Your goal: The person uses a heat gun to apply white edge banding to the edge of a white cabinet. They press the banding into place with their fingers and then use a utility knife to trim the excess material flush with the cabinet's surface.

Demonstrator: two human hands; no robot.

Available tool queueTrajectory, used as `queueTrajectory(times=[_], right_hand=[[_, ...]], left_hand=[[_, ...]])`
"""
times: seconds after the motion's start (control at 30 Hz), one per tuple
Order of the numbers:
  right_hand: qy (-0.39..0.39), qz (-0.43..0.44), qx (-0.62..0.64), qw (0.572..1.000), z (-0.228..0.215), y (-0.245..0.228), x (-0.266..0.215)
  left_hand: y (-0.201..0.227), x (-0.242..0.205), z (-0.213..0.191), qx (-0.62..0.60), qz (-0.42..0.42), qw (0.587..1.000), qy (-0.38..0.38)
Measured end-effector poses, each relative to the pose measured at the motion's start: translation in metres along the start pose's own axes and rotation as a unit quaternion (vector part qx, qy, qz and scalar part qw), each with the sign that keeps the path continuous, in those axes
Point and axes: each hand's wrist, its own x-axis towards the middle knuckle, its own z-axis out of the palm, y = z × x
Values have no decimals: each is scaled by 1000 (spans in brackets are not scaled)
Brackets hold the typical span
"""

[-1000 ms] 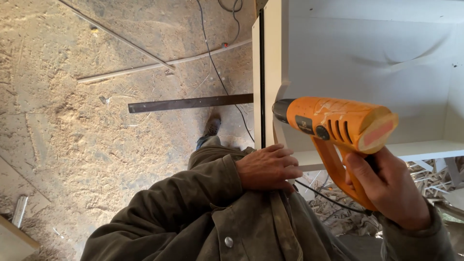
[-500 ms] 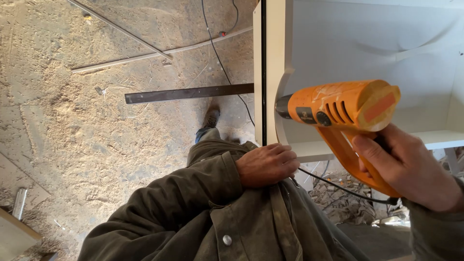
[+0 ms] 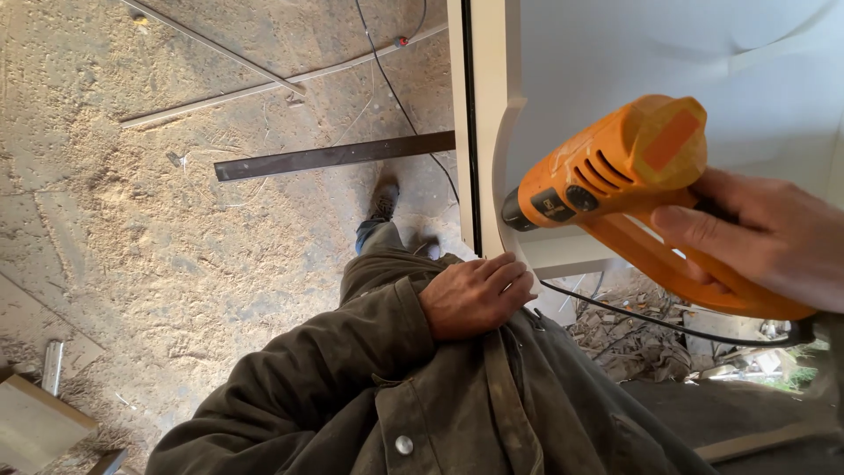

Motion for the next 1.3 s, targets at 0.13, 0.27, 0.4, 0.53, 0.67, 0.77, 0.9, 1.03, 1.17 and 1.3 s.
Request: queueTrajectory(times=[0.13,0.27,0.4,0.53,0.67,0.77,0.9,1.03,1.17,1.3], right_hand=[[15,16,4,1000,-4,-12,4],[-11,37,21,999,-12,-13,10],[8,4,38,999,-14,-12,14],[-2,-7,12,1000,-21,-1,34],[-48,-19,159,986,-27,18,51],[-52,-14,141,989,-31,14,56],[-56,-1,105,993,-45,-9,61],[-99,-20,110,989,-52,2,73],[-65,9,151,986,-52,9,76],[-20,-1,164,986,-49,21,67]], left_hand=[[5,-1,-2,16,-5,1000,5],[11,-1,-12,40,-19,999,-3],[17,-6,-17,71,-35,997,-15],[25,-9,-13,88,-53,995,-7],[36,-11,-7,102,-87,991,-16],[44,-10,-9,119,-107,987,-10],[42,-10,-12,160,-110,981,-8],[35,-5,-15,159,-100,982,-17],[33,-2,-17,140,-94,985,-34],[39,-6,-14,143,-85,985,-45]])
